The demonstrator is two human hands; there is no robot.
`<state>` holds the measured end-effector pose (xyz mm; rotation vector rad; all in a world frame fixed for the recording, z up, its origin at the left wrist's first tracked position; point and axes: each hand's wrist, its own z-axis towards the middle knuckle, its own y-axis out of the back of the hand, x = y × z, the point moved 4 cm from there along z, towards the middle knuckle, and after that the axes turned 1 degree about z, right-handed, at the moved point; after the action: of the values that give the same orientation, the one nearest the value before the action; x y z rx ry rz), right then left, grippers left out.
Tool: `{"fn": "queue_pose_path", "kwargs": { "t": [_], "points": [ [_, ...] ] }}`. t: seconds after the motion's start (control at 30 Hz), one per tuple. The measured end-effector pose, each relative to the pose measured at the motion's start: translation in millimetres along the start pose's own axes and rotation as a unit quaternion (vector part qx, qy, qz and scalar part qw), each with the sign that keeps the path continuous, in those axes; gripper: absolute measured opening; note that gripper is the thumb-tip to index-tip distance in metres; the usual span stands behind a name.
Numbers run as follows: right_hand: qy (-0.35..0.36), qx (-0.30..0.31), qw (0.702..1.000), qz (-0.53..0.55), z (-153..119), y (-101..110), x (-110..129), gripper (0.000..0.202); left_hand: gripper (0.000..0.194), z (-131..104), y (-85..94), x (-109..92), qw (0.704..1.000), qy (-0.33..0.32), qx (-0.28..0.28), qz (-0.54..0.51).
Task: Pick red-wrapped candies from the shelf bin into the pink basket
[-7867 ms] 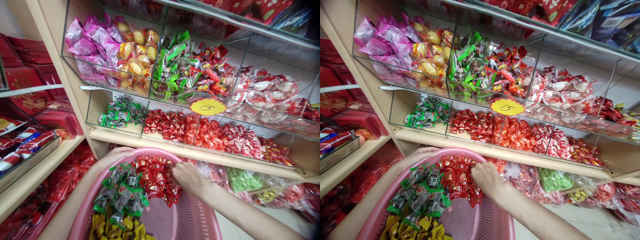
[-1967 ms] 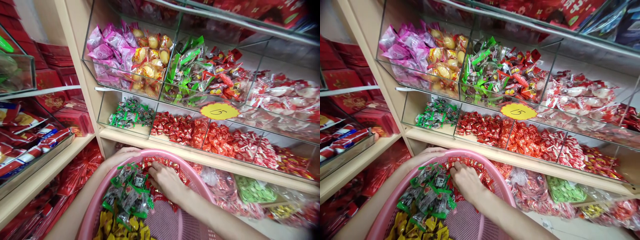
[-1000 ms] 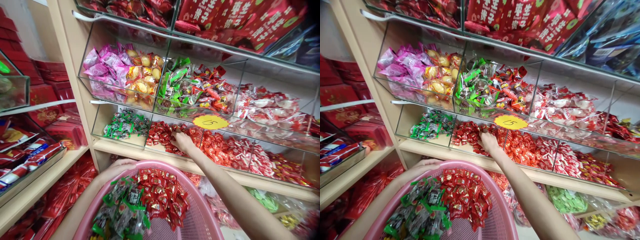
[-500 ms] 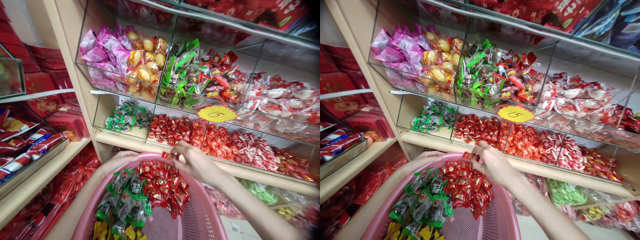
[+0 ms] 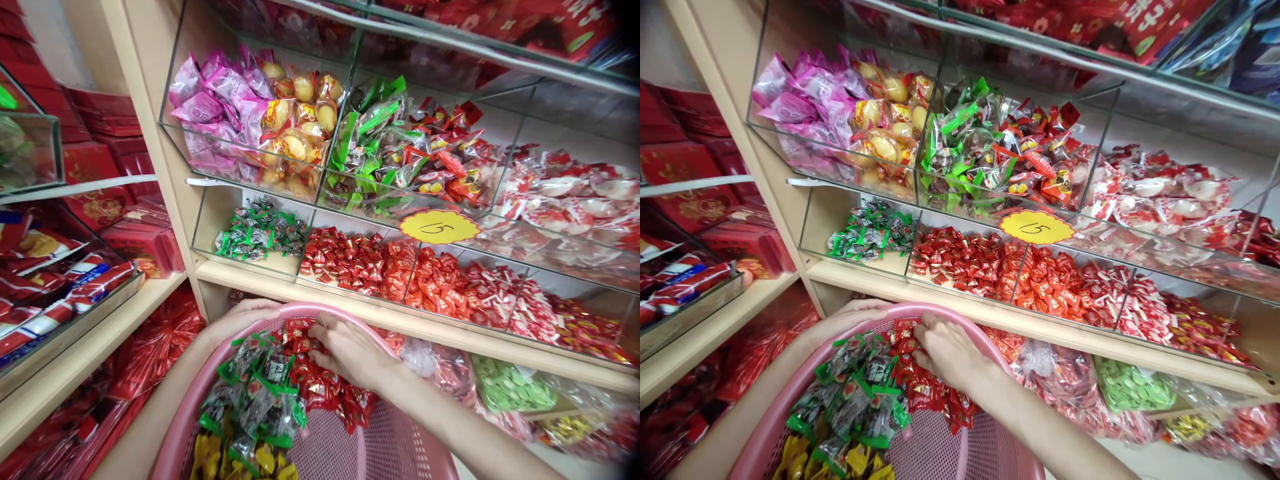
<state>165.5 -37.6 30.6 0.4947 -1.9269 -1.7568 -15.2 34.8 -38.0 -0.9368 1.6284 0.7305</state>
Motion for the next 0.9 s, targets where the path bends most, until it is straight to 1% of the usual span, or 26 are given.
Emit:
{"fn": "queue_pose_path", "kwargs": {
  "t": [0.2,0.33,0.4,0.5,0.6,0.67,0.7,0.8,0.9],
  "points": [
    [0.0,0.0,1.0,-0.009,2.6,-7.5,4.6,0.015,0.037,0.4,-0.3,0.7,1.0,-0.013,0.007,0.004],
    [0.002,-0.019,1.0,-0.013,1.6,-8.9,5.1,0.017,0.036,0.8,-0.3,0.7,1.0,-0.008,0.012,0.002],
    [0.006,-0.036,0.999,-0.005,0.3,-3.8,4.6,0.022,0.037,1.8,0.1,0.6,1.0,-0.009,0.015,0.006],
    [0.009,-0.078,0.997,0.013,-0.6,16.6,-2.1,0.028,0.039,3.6,1.3,2.0,1.0,-0.007,0.012,0.018],
    [-0.027,-0.124,0.992,0.021,3.9,44.1,-25.0,0.03,0.042,4.5,2.3,4.0,1.0,0.001,0.008,0.014],
    [-0.073,-0.144,0.987,0.008,10.8,57.1,-49.3,0.028,0.043,4.8,2.8,4.5,1.0,0.004,0.007,0.008],
    [-0.101,-0.148,0.984,-0.006,15.2,60.5,-62.8,0.025,0.044,5.2,3.1,4.8,1.0,0.006,0.008,0.006],
    [-0.18,-0.117,0.975,-0.059,30.2,56.9,-100.3,0.017,0.046,7.4,4.6,5.8,1.0,0.009,0.014,0.025],
    [-0.221,-0.083,0.968,-0.08,43.7,44.4,-121.9,0.017,0.045,9.8,7.1,5.7,0.998,-0.01,0.007,0.06]
  ]
}}
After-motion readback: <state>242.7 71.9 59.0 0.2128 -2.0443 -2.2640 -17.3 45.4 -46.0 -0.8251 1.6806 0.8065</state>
